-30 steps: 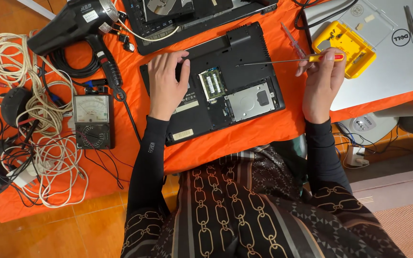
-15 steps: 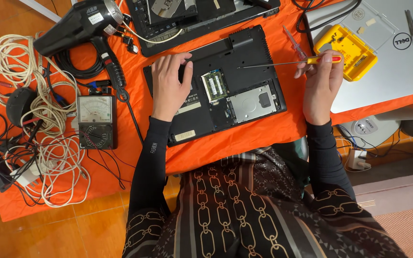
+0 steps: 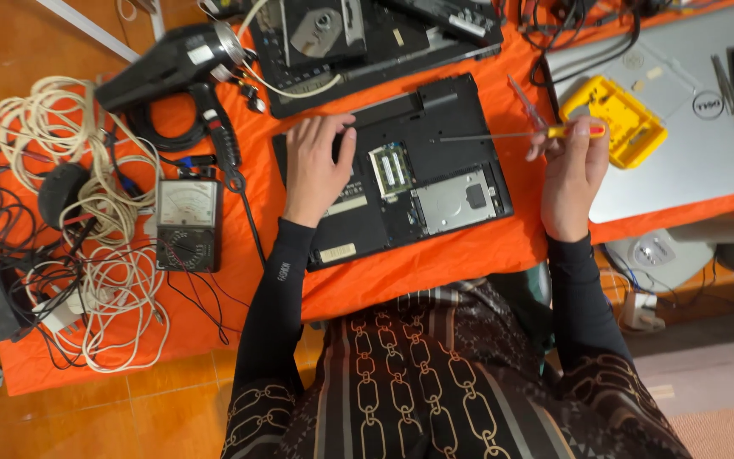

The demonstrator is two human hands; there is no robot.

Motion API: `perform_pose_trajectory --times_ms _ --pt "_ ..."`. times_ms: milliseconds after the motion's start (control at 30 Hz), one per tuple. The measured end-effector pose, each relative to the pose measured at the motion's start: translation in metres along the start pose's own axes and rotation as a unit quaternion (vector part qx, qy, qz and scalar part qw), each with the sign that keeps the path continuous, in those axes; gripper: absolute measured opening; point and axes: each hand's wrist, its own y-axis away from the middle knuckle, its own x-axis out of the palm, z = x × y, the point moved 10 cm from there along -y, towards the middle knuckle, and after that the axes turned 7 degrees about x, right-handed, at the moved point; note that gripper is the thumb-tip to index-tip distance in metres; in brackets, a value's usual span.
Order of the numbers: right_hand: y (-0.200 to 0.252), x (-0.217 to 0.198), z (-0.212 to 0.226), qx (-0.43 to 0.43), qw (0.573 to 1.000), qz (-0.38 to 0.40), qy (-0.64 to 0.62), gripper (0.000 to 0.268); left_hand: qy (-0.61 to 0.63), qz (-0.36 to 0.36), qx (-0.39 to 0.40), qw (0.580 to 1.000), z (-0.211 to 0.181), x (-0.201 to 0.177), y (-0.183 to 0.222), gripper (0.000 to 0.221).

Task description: Disassembling a laptop to inspect or replace internal components using a screwdriver.

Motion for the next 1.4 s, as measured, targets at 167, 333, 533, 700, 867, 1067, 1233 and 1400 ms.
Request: perform_pose_trajectory --times_ms 167,333,533,700,867,1067,1233,1400 --pt "-0.001 0.001 0.000 0.003 1.000 -0.001 -0.016 0.018 0.005 -0.009 0.000 1.000 0.000 -0.002 0.001 0.014" --pt "0.000 -0.001 0.001 0.000 1.000 -0.007 -0.020 0.019 0.006 -0.012 -0.001 1.000 0.003 0.000 0.003 0.014" --pt "0.001 0.002 0.005 -0.001 1.000 -0.014 -0.019 0.019 0.005 -0.013 0.003 1.000 0.003 0.000 0.004 0.014" --pt "0.002 0.006 0.005 -0.014 1.000 -0.002 -0.027 0.019 0.009 -0.016 0.005 1.000 0.004 0.000 0.005 0.014" --pt "0.004 0.011 0.005 -0.016 0.999 -0.009 -0.037 0.019 0.015 -0.023 0.006 1.000 0.003 -0.003 0.005 0.014" --pt "0.005 0.016 0.008 -0.026 0.999 -0.005 -0.044 0.018 0.028 -0.036 0.005 0.999 0.002 -0.007 0.005 0.014" --pt "0.007 0.018 0.011 -0.033 0.998 0.000 -0.046 0.019 0.039 -0.043 0.006 0.998 0.002 -0.008 0.006 0.014" --pt "0.008 0.014 0.008 -0.038 0.998 -0.002 -0.055 0.019 0.045 -0.046 0.007 0.998 0.000 -0.009 0.005 0.014"
